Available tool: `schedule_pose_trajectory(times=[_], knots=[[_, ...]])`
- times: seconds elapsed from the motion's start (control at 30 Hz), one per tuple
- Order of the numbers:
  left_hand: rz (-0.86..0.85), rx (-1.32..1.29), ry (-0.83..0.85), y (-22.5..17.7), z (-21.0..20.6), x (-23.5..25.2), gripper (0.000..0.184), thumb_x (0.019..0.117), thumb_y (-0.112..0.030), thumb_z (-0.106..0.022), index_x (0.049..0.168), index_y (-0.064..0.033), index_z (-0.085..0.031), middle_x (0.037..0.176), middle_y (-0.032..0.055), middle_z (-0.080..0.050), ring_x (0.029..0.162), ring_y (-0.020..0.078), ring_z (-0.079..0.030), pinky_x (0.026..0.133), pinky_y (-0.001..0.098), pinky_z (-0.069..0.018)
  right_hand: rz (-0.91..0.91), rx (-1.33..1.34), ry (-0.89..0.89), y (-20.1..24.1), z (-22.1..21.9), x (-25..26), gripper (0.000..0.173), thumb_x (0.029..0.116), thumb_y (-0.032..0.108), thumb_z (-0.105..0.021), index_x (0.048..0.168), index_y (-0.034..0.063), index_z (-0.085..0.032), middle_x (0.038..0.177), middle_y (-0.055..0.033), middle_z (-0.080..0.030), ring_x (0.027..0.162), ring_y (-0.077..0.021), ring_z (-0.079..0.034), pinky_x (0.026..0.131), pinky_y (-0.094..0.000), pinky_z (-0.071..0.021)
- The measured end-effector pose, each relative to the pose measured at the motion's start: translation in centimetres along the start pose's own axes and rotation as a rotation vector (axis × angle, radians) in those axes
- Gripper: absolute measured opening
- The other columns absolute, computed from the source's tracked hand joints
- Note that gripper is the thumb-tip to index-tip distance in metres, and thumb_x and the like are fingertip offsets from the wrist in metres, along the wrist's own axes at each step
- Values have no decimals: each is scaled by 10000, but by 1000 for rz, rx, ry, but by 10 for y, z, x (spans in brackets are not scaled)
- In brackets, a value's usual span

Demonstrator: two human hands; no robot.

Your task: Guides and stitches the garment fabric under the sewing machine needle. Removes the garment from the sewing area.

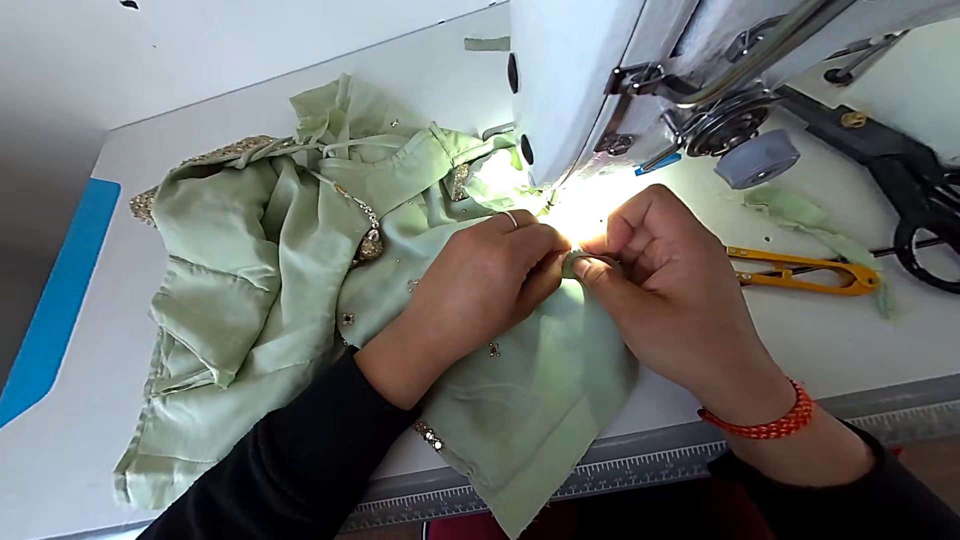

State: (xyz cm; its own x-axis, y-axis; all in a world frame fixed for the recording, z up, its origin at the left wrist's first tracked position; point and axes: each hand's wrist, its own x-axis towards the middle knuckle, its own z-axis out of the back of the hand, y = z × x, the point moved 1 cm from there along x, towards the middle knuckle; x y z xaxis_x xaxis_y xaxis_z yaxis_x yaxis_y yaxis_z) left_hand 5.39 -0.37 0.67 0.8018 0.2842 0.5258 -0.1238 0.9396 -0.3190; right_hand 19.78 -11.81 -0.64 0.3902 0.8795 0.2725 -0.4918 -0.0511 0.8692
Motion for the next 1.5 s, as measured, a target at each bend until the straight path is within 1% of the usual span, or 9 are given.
schedule_pose_trajectory(times=[0.27,0.43,0.57,0.63,0.77,1.2,1.3,1.4,1.5], knots=[[36,85,-20,2,-13,3,98,886,-78,-635,879,-32,-721,788,106,-672,753,200,-668,662,277,-526,23,-9,12,1,-2,2,174,912,16,-612,937,132,-484,805,36,-625,637,-8,-579,511,-145,-435],[117,-21,-29,7,-7,3,100,863,-88,-637,856,-57,-732,745,46,-660,682,83,-608,607,199,-457,-11,5,13,1,0,1,194,923,19,-637,987,123,-487,820,33,-640,616,-8,-574,503,-150,-435],[128,-203,-3,10,-2,-2,146,875,-145,-663,946,-45,-741,821,9,-705,727,-14,-636,663,131,-515,-43,24,11,1,0,1,200,922,22,-643,1007,129,-497,798,36,-616,597,-17,-559,486,-155,-430],[104,-219,-6,12,-2,-2,139,904,-185,-723,940,-57,-765,837,12,-720,747,-11,-649,691,133,-529,-34,16,17,2,1,0,216,922,24,-659,1006,131,-492,795,34,-627,598,-20,-565,483,-154,-428],[104,-178,-20,11,-2,0,128,942,-160,-697,908,-69,-781,808,14,-711,741,2,-620,684,147,-477,-21,-13,28,6,2,-1,201,925,24,-634,1009,126,-483,802,28,-620,598,-18,-561,470,-148,-414],[365,-218,-11,1,-3,3,127,959,-185,-693,893,-88,-744,766,-50,-667,671,-66,-579,619,91,-459,-40,34,9,0,0,4,177,906,31,-637,944,138,-502,779,40,-619,623,-12,-579,515,-156,-449],[442,-211,-3,0,-3,4,132,971,-205,-683,909,-101,-736,753,-60,-669,657,-63,-587,612,107,-472,-21,21,13,-1,0,4,174,910,26,-637,943,132,-503,775,34,-620,613,-14,-571,508,-161,-438],[588,-209,19,13,6,6,138,998,-162,-636,1020,-71,-737,834,-9,-722,713,9,-671,691,209,-569,-16,10,22,1,0,0,178,919,10,-635,961,123,-505,790,25,-630,603,-23,-567,488,-164,-426],[521,-198,-2,13,8,0,116,974,-192,-675,957,-96,-738,800,-51,-704,685,-45,-632,647,133,-523,-40,25,23,1,0,0,196,930,9,-648,997,119,-501,810,18,-630,603,-33,-567,492,-169,-435]])
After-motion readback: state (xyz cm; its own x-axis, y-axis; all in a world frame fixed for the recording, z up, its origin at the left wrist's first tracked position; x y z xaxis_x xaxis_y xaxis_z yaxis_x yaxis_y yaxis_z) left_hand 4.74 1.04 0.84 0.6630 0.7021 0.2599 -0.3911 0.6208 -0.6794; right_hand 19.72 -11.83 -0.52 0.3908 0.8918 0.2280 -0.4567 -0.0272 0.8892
